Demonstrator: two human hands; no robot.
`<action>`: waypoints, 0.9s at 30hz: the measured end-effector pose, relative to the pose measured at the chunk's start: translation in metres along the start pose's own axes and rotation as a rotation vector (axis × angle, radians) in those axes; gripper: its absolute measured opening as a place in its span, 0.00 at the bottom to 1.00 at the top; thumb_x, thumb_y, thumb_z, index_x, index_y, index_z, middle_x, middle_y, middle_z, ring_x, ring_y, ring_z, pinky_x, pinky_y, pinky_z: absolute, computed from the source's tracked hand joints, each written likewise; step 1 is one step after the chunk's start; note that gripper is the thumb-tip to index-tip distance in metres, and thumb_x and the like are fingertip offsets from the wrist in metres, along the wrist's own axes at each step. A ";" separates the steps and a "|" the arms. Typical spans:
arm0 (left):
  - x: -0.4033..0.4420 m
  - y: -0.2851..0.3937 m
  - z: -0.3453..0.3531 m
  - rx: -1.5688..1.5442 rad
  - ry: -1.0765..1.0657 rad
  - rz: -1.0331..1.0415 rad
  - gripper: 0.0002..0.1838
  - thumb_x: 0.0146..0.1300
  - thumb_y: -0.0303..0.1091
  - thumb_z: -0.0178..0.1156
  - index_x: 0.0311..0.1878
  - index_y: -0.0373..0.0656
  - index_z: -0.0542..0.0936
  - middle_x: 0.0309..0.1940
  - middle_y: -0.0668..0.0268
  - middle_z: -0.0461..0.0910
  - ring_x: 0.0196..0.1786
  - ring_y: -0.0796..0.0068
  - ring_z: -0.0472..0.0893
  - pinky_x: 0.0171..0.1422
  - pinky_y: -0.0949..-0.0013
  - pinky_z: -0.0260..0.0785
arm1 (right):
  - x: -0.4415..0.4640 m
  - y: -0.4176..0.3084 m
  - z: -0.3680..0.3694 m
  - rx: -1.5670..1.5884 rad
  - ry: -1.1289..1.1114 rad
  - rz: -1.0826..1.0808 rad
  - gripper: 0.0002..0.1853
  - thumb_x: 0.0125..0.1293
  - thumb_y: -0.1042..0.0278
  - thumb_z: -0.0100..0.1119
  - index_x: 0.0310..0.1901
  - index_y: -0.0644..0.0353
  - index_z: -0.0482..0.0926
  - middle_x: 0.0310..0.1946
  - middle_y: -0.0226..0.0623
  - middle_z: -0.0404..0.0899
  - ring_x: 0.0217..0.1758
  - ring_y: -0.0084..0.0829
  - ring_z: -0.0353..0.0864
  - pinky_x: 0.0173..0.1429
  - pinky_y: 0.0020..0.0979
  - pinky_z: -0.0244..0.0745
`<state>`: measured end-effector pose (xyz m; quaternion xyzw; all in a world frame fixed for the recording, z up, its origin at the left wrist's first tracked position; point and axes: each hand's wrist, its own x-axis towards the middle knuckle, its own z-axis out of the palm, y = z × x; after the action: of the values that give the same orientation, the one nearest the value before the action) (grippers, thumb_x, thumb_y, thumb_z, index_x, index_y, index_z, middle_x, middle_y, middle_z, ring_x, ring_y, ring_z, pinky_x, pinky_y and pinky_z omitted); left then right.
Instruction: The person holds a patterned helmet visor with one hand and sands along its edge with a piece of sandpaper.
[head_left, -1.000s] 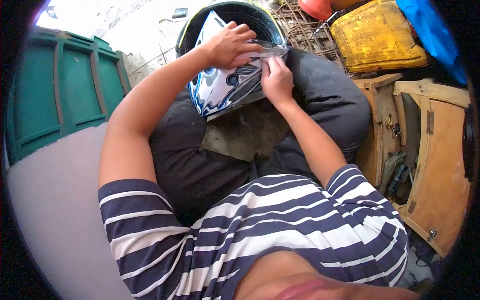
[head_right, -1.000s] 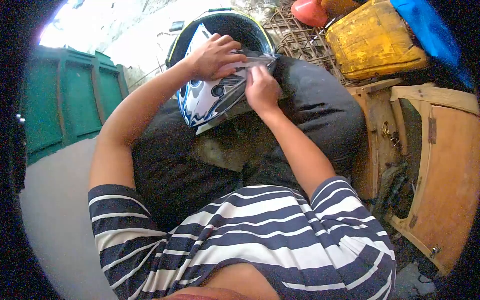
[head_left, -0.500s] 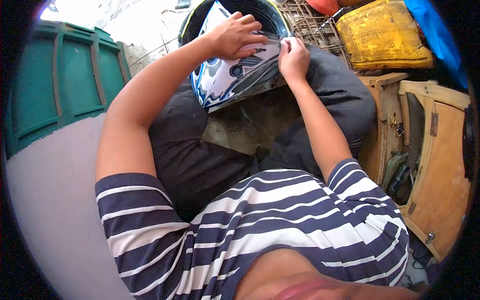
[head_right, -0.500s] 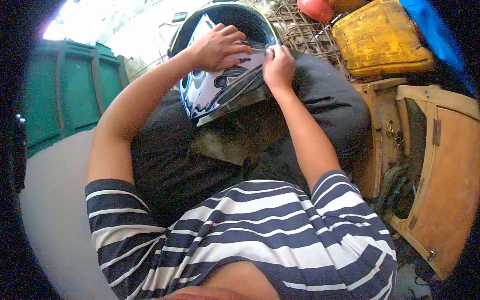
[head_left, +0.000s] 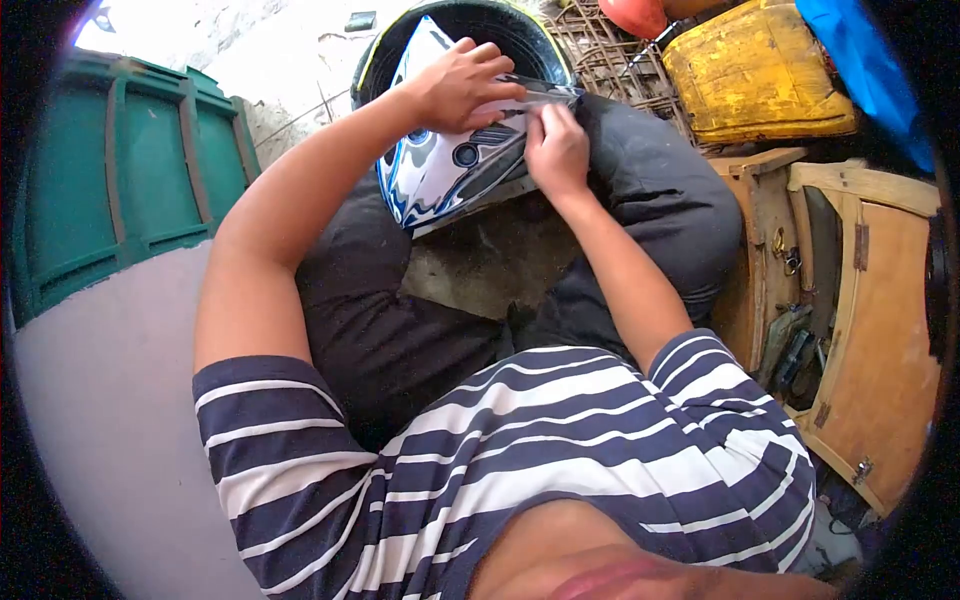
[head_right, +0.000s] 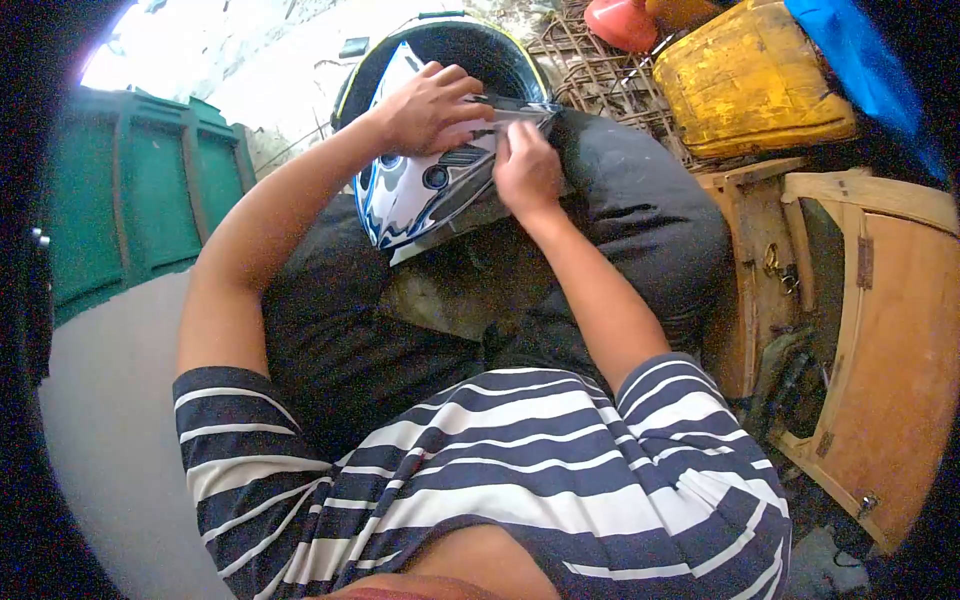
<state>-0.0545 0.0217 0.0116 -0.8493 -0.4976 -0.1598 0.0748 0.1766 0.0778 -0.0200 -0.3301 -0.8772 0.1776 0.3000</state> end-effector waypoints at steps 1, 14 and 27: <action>0.000 0.002 -0.002 -0.006 -0.026 -0.009 0.24 0.66 0.50 0.68 0.65 0.62 0.80 0.58 0.65 0.78 0.65 0.60 0.75 0.65 0.51 0.68 | 0.008 0.003 -0.003 -0.003 0.031 0.007 0.07 0.75 0.69 0.60 0.39 0.63 0.80 0.39 0.53 0.83 0.43 0.60 0.84 0.48 0.53 0.79; -0.001 0.000 0.002 0.038 0.035 0.026 0.25 0.67 0.50 0.67 0.67 0.64 0.79 0.56 0.66 0.79 0.65 0.62 0.74 0.64 0.52 0.67 | 0.025 0.017 -0.005 0.054 0.106 0.087 0.07 0.75 0.68 0.60 0.40 0.62 0.81 0.39 0.52 0.82 0.42 0.61 0.84 0.47 0.55 0.78; 0.002 0.002 -0.004 -0.019 -0.111 -0.037 0.24 0.69 0.49 0.67 0.66 0.62 0.80 0.63 0.63 0.79 0.68 0.58 0.75 0.69 0.50 0.67 | -0.005 -0.001 0.000 -0.024 -0.005 0.001 0.08 0.76 0.67 0.59 0.40 0.62 0.79 0.40 0.53 0.82 0.44 0.61 0.84 0.48 0.57 0.79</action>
<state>-0.0529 0.0212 0.0164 -0.8481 -0.5152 -0.1182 0.0362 0.1789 0.0737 -0.0210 -0.3337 -0.8799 0.1680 0.2936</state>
